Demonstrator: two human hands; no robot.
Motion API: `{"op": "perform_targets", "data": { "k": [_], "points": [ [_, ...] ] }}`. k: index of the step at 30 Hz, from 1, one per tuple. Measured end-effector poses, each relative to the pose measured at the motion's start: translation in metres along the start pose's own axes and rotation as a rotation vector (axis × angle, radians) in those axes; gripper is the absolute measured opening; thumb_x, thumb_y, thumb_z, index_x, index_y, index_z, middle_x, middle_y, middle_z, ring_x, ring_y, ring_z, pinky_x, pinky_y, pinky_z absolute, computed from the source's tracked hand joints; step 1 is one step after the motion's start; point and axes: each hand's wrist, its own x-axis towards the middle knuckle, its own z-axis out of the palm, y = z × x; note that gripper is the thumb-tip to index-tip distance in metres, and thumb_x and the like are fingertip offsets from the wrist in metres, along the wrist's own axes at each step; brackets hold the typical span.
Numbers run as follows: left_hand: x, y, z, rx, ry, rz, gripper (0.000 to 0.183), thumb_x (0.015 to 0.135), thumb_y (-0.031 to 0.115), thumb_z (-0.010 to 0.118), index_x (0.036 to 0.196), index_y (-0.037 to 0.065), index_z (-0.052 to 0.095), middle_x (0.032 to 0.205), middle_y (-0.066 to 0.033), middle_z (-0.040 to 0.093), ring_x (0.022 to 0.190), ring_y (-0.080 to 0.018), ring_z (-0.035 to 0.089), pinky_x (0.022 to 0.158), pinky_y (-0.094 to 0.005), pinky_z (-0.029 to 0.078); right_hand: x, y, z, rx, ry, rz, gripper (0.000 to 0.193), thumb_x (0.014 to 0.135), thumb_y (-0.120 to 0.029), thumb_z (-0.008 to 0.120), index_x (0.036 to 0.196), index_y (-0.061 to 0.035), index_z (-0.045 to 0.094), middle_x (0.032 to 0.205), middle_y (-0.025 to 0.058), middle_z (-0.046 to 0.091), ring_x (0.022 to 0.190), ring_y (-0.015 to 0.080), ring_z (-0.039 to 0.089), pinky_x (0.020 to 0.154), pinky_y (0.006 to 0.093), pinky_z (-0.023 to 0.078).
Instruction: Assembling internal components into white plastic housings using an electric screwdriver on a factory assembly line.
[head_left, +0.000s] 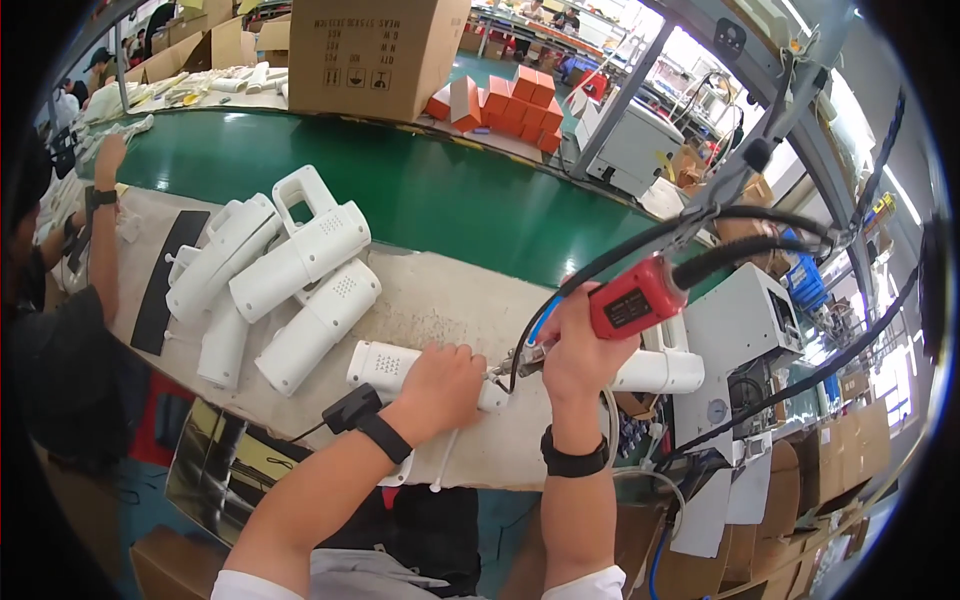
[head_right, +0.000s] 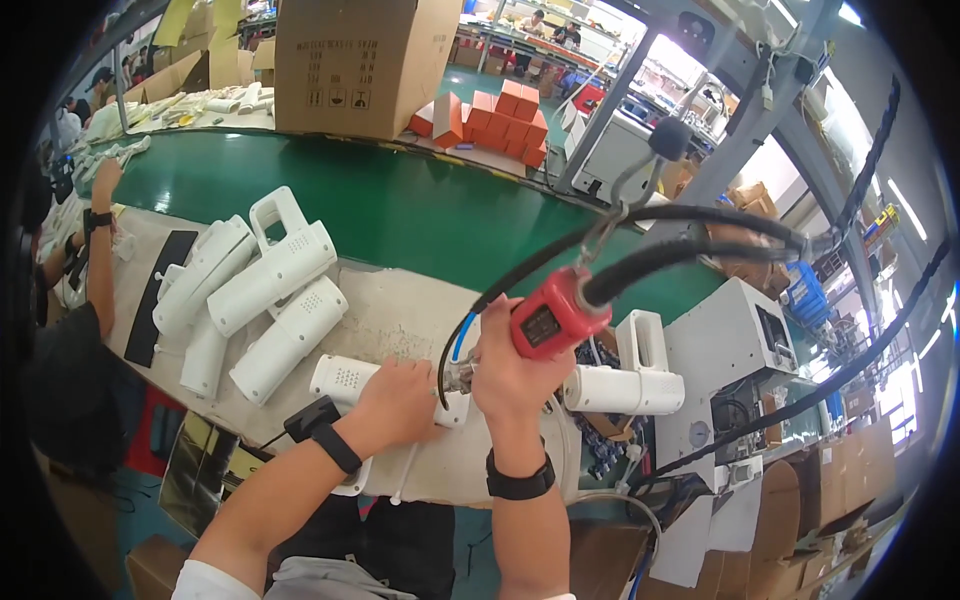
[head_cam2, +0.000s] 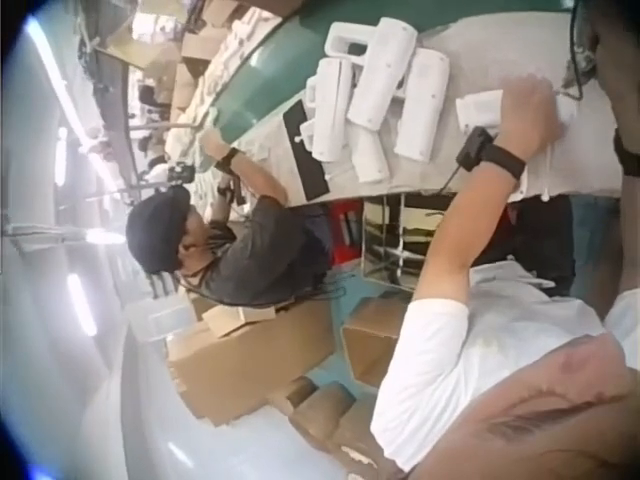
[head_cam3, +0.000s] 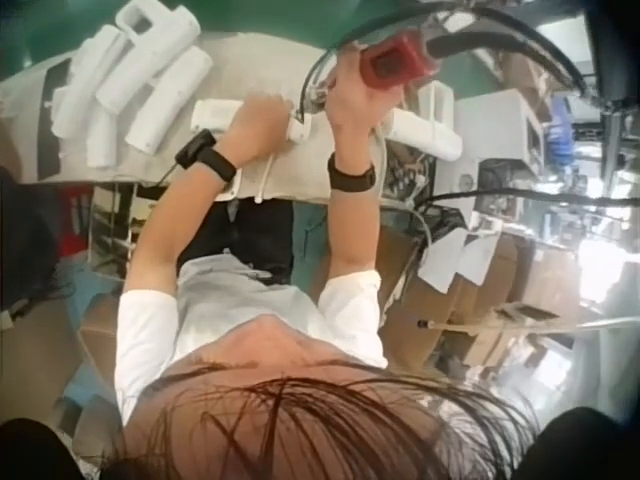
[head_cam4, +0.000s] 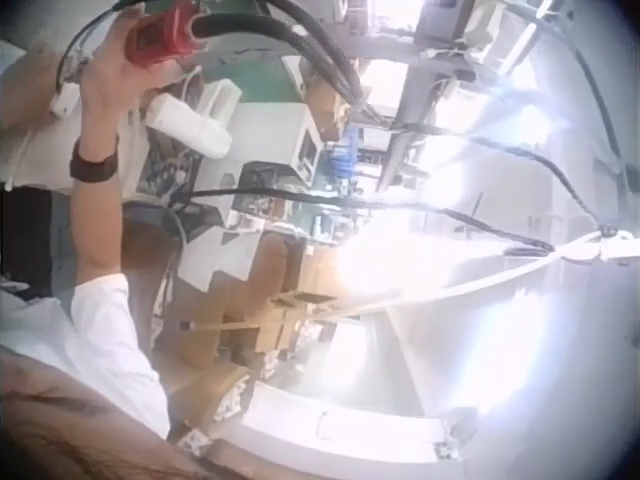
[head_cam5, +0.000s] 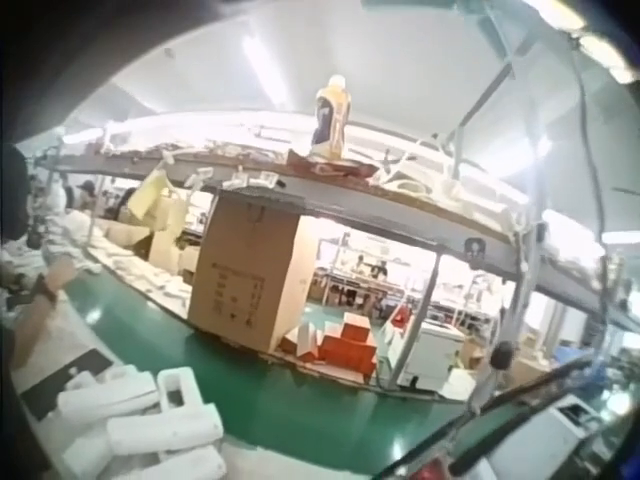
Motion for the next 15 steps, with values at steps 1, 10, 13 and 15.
{"op": "perform_targets", "data": {
  "k": [1,10,13,15],
  "points": [
    [-0.002,0.002,-0.005,0.007,0.010,0.005,0.042,0.067,0.037,0.074,0.095,0.009,0.060,0.091,-0.0074,0.061,0.092,-0.0235,0.060,0.082,-0.0383,0.043,-0.002,0.005,-0.002,-0.001,0.001,0.004,0.008,0.088,-0.005,0.061,0.087,-0.0004,0.055,0.056,0.0038,0.052,0.040,0.0110,0.048,0.038,0.0230,0.037],
    [-0.003,-0.002,0.017,-0.028,0.125,0.019,0.040,0.065,0.034,0.074,0.092,0.008,0.060,0.088,-0.0075,0.061,0.086,-0.0245,0.061,0.078,-0.0391,0.044,-0.010,-0.050,-0.007,0.034,0.027,-0.039,0.007,0.084,-0.001,0.060,0.088,-0.0001,0.055,0.059,0.0046,0.054,0.042,0.0102,0.049,0.040,0.0229,0.040],
    [-0.001,-0.003,0.013,-0.019,0.087,0.019,0.044,0.066,0.040,0.074,0.092,0.007,0.059,0.089,-0.0098,0.061,0.089,-0.0269,0.061,0.079,-0.0392,0.044,-0.019,-0.077,-0.013,0.108,0.001,0.007,0.008,0.086,-0.005,0.061,0.091,-0.0001,0.055,0.059,0.0045,0.054,0.043,0.0091,0.048,0.040,0.0223,0.039],
    [-0.003,-0.002,0.016,-0.014,0.084,0.023,0.045,0.065,0.040,0.075,0.092,0.007,0.059,0.089,-0.0093,0.061,0.087,-0.0267,0.061,0.077,-0.0390,0.044,-0.024,-0.078,-0.013,0.140,-0.020,-0.001,0.010,0.087,-0.007,0.061,0.092,-0.0001,0.056,0.058,0.0040,0.053,0.042,0.0085,0.048,0.040,0.0218,0.038]
  ]
}}
